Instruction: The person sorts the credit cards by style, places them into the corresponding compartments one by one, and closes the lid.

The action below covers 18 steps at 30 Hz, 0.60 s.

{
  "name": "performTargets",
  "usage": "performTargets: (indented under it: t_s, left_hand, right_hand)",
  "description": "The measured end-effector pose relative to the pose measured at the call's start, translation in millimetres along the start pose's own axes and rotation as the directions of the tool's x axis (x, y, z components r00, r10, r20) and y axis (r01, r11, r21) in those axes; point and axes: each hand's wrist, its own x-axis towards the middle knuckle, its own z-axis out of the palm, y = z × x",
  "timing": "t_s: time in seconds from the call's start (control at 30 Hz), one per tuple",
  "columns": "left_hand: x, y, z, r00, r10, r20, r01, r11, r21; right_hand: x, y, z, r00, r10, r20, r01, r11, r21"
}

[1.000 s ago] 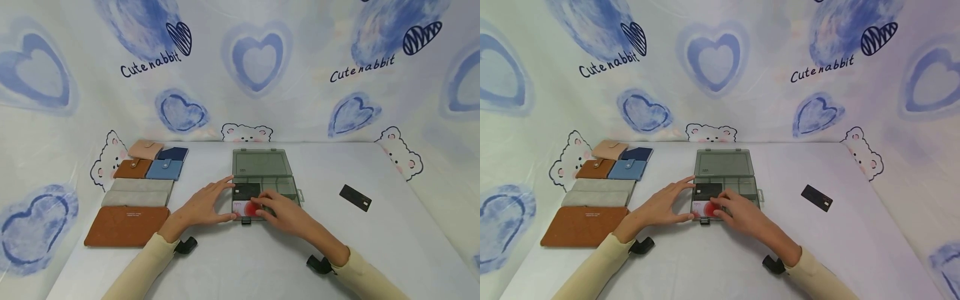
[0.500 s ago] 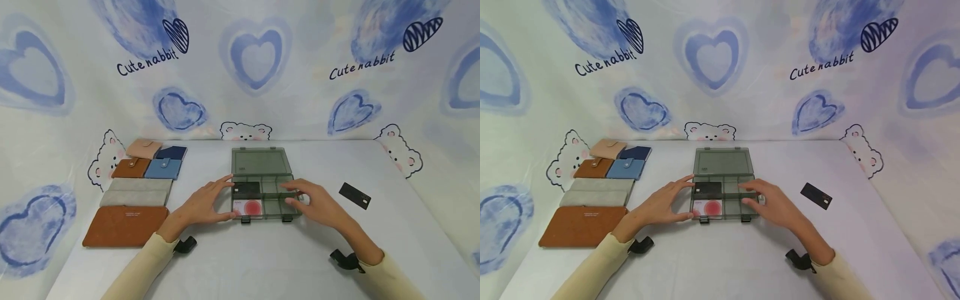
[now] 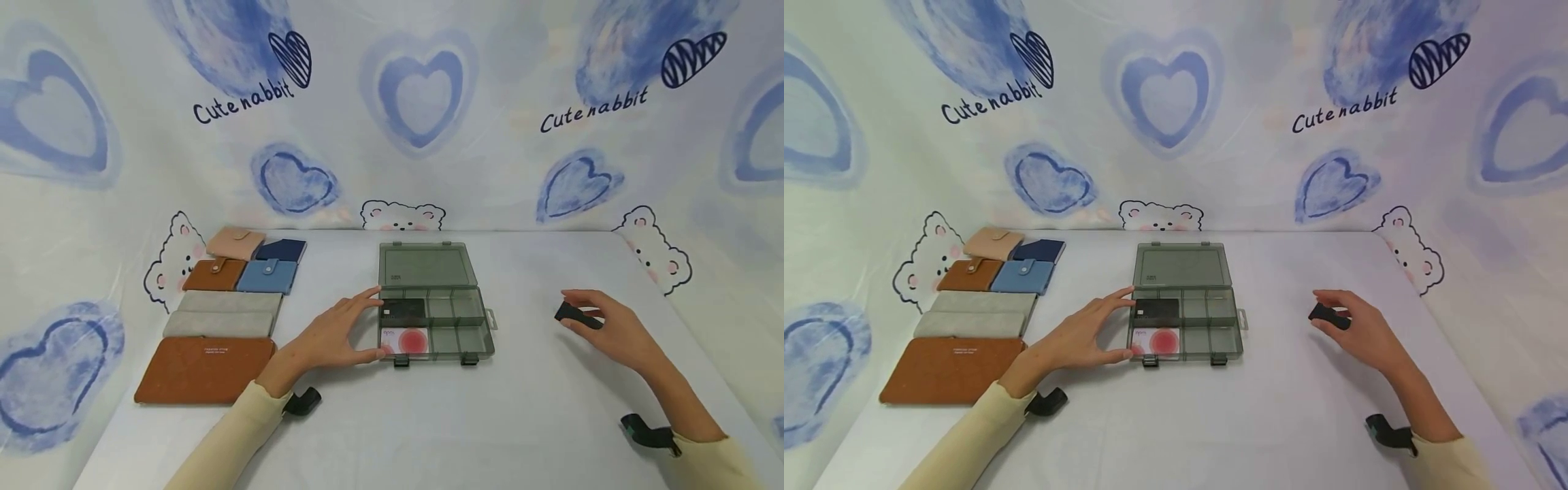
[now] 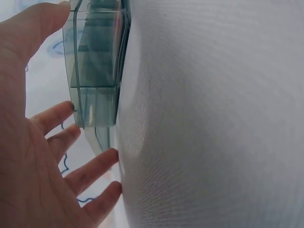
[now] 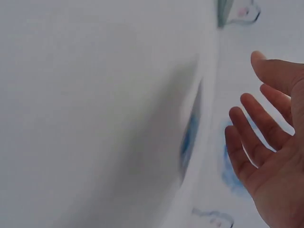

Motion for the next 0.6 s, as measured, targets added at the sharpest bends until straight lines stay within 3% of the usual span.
performTargets:
  t_s: [0.23, 0.6]
  left_hand:
    - [0.2, 0.7, -1.0, 1.000, 0.006, -0.004, -0.006, 1.000, 0.005]
    - [-0.3, 0.6, -0.8, 1.000, -0.003, 0.004, 0.003, 1.000, -0.001]
  right_hand:
    - [-21, 34, -16, 0.993, 0.104, 0.051, -0.100, 0.992, -0.074]
    - [-23, 46, -18, 0.969, 0.183, 0.164, -0.161, 0.977, -0.137]
